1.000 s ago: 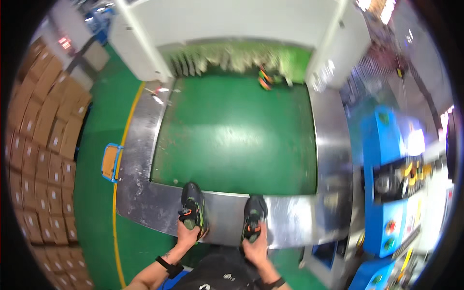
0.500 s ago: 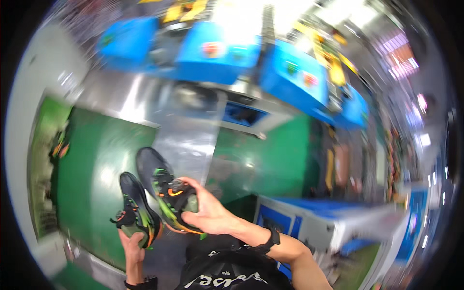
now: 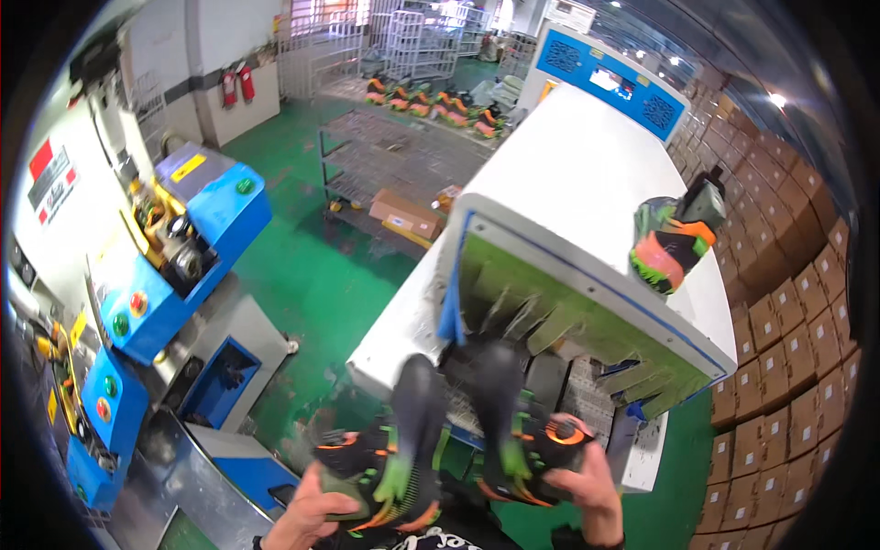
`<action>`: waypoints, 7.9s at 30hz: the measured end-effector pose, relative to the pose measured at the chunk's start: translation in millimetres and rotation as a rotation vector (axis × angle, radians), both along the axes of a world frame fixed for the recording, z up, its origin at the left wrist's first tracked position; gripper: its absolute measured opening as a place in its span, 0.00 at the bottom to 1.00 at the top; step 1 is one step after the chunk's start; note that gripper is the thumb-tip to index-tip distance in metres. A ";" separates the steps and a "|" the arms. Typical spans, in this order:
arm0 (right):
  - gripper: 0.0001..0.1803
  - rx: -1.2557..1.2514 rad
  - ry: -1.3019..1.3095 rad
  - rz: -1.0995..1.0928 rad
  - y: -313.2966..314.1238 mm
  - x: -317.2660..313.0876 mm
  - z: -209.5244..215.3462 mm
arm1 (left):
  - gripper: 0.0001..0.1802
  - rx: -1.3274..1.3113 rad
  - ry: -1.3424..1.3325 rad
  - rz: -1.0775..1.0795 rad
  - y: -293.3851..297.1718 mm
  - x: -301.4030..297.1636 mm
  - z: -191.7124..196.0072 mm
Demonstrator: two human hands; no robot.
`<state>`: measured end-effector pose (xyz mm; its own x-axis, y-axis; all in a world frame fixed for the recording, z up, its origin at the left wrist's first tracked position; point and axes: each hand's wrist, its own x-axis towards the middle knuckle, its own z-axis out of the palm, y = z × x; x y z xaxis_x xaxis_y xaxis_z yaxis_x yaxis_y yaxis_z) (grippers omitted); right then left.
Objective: Processing shoes through heat treatment and pressing machines in a factory.
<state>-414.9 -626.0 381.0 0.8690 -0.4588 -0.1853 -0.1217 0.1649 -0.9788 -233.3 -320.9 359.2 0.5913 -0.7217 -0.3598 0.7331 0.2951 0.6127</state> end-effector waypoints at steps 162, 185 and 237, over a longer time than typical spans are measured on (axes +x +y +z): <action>0.20 0.561 -1.452 1.929 442.7 478.9 146.1 | 0.20 0.864 0.458 1.332 46.2 49.8 -264.6; 0.28 -0.191 -0.225 2.434 727.1 187.7 -49.6 | 0.18 1.944 0.641 1.766 287.7 -274.7 -245.0; 0.32 0.048 0.170 1.661 508.4 494.6 -67.3 | 0.39 0.527 -0.284 2.116 379.8 165.4 -61.3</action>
<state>79.7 -117.6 313.8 0.3427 0.8876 -0.3078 -0.2809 -0.2158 -0.9352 -67.9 58.9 298.0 0.2093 0.9771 -0.0371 -0.4481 0.1296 0.8846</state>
